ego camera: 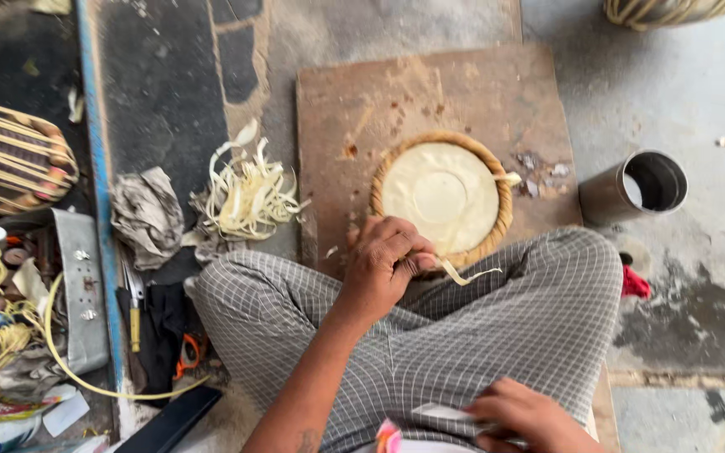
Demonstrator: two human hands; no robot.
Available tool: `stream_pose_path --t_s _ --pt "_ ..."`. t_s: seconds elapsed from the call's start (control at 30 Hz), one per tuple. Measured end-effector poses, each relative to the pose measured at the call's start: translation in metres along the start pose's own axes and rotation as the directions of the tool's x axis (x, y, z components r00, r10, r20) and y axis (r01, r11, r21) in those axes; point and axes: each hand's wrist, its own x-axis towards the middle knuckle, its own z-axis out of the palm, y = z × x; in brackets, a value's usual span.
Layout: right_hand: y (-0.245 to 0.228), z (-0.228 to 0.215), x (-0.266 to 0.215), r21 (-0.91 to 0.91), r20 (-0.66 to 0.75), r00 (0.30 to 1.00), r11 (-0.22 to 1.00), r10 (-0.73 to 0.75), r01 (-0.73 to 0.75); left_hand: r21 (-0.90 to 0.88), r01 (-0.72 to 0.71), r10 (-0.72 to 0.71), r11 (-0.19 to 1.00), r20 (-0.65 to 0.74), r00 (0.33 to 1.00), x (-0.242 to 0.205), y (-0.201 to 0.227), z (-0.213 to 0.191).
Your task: The person sits on the floor and repairs a small drum by threading a white strip through the rim using a metal tool. They repeatedly pull the strip through holes in the drum's edge and tighten it to secure the drumhead.
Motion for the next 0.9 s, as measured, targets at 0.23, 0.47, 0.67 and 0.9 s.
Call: stream_pose_path --t_s 0.23,0.47,0.67,0.9 --pt "0.0 -0.039 0.049 0.278 -0.377 0.779 0.864 0.501 -0.421 0.257 0.05 -0.077 0.965 0.094 0.993 0.062 0.005 0.011" --pt "0.025 -0.028 0.099 0.554 -0.031 0.615 0.525 0.788 -0.646 0.208 0.006 -0.106 0.978 0.475 0.873 0.109 -0.001 0.036" --pt "0.044 -0.008 0.104 0.668 0.178 0.531 0.294 0.828 -0.683 0.263 -0.375 0.309 0.889 0.26 0.915 0.105 -0.017 0.032" --pt "0.048 0.012 0.087 0.855 0.372 0.493 -0.084 0.787 -0.511 0.34 -0.374 0.279 0.863 0.296 0.913 0.098 -0.022 0.04"
